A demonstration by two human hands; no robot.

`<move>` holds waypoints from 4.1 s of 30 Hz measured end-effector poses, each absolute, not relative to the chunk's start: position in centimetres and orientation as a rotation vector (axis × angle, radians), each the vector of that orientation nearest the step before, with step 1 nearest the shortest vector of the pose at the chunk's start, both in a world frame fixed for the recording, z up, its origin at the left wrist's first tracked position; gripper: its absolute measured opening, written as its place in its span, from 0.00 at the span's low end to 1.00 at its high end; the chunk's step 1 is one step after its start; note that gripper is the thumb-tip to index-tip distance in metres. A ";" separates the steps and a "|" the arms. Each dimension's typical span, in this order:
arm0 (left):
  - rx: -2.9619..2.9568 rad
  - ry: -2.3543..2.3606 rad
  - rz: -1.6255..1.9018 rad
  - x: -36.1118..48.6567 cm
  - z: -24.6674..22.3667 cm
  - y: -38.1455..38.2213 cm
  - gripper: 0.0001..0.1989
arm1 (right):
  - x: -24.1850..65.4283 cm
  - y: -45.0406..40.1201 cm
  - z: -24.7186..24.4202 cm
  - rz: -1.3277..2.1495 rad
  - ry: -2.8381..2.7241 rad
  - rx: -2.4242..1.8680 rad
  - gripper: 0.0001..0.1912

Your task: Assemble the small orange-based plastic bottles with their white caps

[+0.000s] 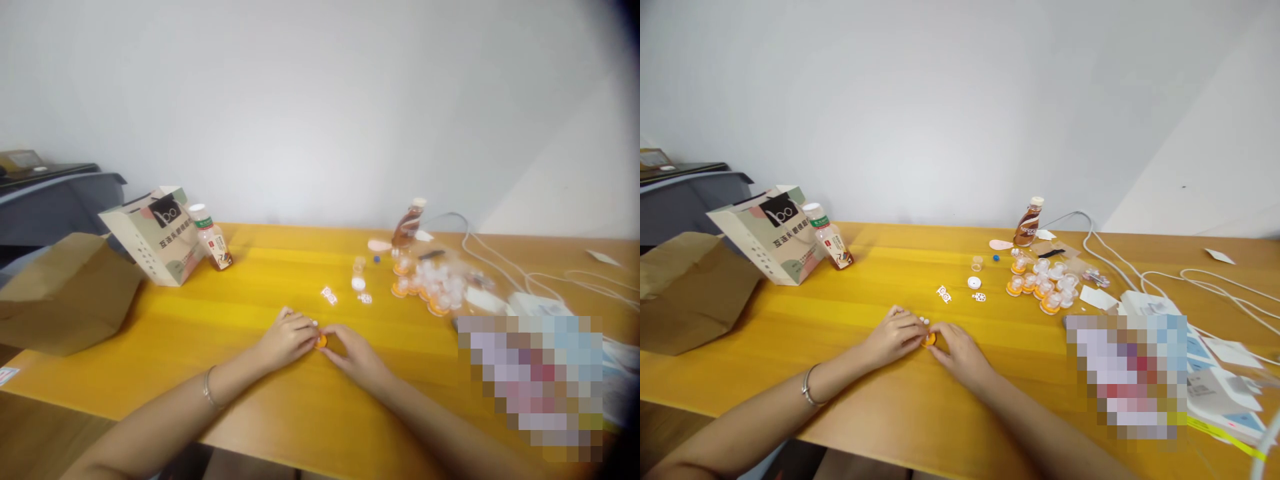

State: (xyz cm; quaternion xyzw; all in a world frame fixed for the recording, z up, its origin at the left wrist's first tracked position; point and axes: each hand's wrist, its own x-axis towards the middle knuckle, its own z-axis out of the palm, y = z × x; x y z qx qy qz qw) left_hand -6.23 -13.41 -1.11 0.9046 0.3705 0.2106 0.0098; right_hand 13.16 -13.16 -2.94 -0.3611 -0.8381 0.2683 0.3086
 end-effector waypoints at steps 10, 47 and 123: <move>3.154 0.965 0.640 -6.6 -1.4 -13.6 0.09 | 13.2 -13.1 -2.9 0.686 -2.190 -0.938 0.10; 2.937 1.114 0.676 -6.0 -1.2 -14.2 0.10 | 13.1 -13.5 -3.3 0.122 -2.463 -0.821 0.10; 3.150 0.844 0.926 -6.0 -0.7 -13.0 0.11 | 12.8 -12.8 -2.4 1.521 -1.259 -0.956 0.13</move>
